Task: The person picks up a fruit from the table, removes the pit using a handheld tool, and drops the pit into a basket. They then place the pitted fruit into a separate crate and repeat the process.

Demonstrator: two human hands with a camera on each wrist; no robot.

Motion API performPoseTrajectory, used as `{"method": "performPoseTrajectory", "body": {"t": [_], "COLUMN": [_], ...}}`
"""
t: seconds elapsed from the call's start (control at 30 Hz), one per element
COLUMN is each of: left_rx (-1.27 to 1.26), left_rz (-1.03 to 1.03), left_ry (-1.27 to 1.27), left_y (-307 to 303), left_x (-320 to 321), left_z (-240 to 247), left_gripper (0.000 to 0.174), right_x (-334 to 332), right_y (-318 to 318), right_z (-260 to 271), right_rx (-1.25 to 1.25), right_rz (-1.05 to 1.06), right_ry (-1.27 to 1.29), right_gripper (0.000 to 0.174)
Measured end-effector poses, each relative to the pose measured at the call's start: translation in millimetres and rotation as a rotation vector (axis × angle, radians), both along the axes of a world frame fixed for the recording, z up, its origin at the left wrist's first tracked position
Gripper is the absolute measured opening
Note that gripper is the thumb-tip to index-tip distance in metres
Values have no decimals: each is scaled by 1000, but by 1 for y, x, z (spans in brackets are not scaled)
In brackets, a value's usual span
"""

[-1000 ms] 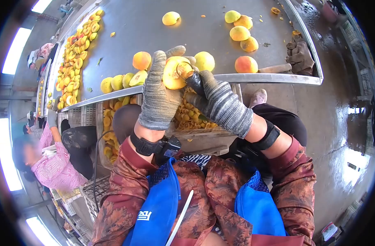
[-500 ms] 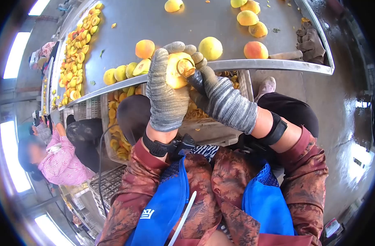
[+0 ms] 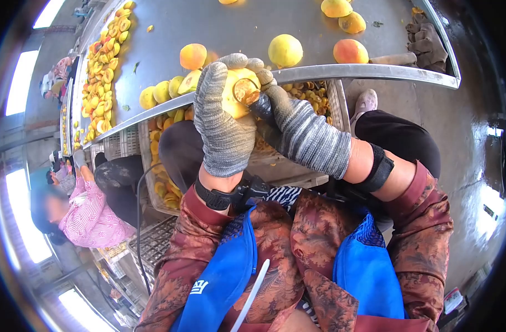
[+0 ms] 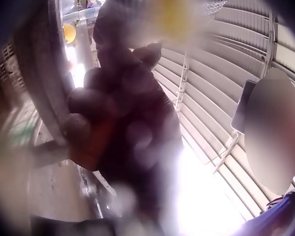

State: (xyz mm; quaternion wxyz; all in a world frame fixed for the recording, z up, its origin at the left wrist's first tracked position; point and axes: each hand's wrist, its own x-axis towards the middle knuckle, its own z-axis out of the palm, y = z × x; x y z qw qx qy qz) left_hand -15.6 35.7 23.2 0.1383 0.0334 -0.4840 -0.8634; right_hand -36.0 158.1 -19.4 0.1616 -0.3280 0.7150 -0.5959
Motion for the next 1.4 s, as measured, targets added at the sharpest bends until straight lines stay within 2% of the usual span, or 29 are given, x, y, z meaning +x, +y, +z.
{"method": "performPoseTrajectory", "body": {"t": [0.07, 0.13, 0.17, 0.23, 0.27, 0.33, 0.37, 0.4, 0.43, 0.47, 0.5, 0.53, 0.57, 0.63, 0.7, 0.77, 0.9, 0.97, 1.07, 1.2, 1.3, 1.37, 1.4], "left_rx": [10, -835, -835, -287, -287, -154, -153, -330, -507, -507, -384, -259, -260, -463, -392, -318, -367, -372, -418, -507, -534, -574, -606], "left_rz": [-10, 296, 297, 1, 5, -35, -33, -4, 26, 31, -55, -140, -135, -78, -120, -162, -230, -233, -251, -362, -436, -504, -501], "left_ry": [-4, 169, 168, 90, 86, -7, -8, 59, 126, 125, 58, -9, -12, -11, -68, -128, -110, -76, -140, -138, -154, -219, -186], "left_y": [-5, -10, -10, -6, -6, -5, -5, -5, -6, -9, -15, -18, -18, -19, -23, -27, -32, -33, -34, -44, -48, -52, -53], "left_x": [0, -5, -3, 3, 4, 4, 4, 5, 5, 4, 1, 1, 2, 3, 0, -1, -5, -6, -6, -13, -14, -17, -18], "left_z": [-8, -23, -20, -6, -4, -1, -1, -2, -2, 0, 2, 4, 4, 5, 8, 11, 13, 14, 17, 15, 19, 20, 19], "left_gripper": [28, 25, 25, 30, 30, 22, 22, 21, 21, 21, 22, 23, 23, 27, 27, 28, 27, 27, 27, 27, 28, 25, 24], "right_x": [2, 3, 3, 1, 1, 4, 5, 6, 6, 6, 7, 7, 7, 6, 7, 11, 13, 9, 12, 11, 10, 8, 6], "right_y": [-2, -3, -4, -2, -2, -4, -5, -6, -8, -10, -9, -8, -7, -7, -7, -9, -6, -4, -6, -6, -9, -11, -7], "right_z": [-6, -10, -9, 3, 8, 4, 1, -7, -13, -16, -18, -6, 4, 11, 4, -13, -2, 12, 10, 9, 3, 9, 16], "right_rx": [-8, -16, -19, 55, 128, 114, 103, 105, 143, 178, 177, 192, 207, 201, 195, 88, -48, 111, 158, 149, 54, -78, -80], "right_rz": [9, 16, 20, 38, 55, 36, 14, 17, 64, 110, 115, 105, 94, 103, 107, 116, 75, 150, 100, 139, 189, 282, 324], "right_ry": [28, 62, 79, 7, -64, -67, -70, -71, 41, 155, 156, -25, -206, -238, -271, 335, 353, -61, -59, -82, -144, -372, -548], "right_gripper": [67, 67, 67, 68, 69, 70, 71, 71, 70, 68, 68, 66, 64, 62, 60, 60, 62, 64, 65, 64, 61, 58, 48]}}
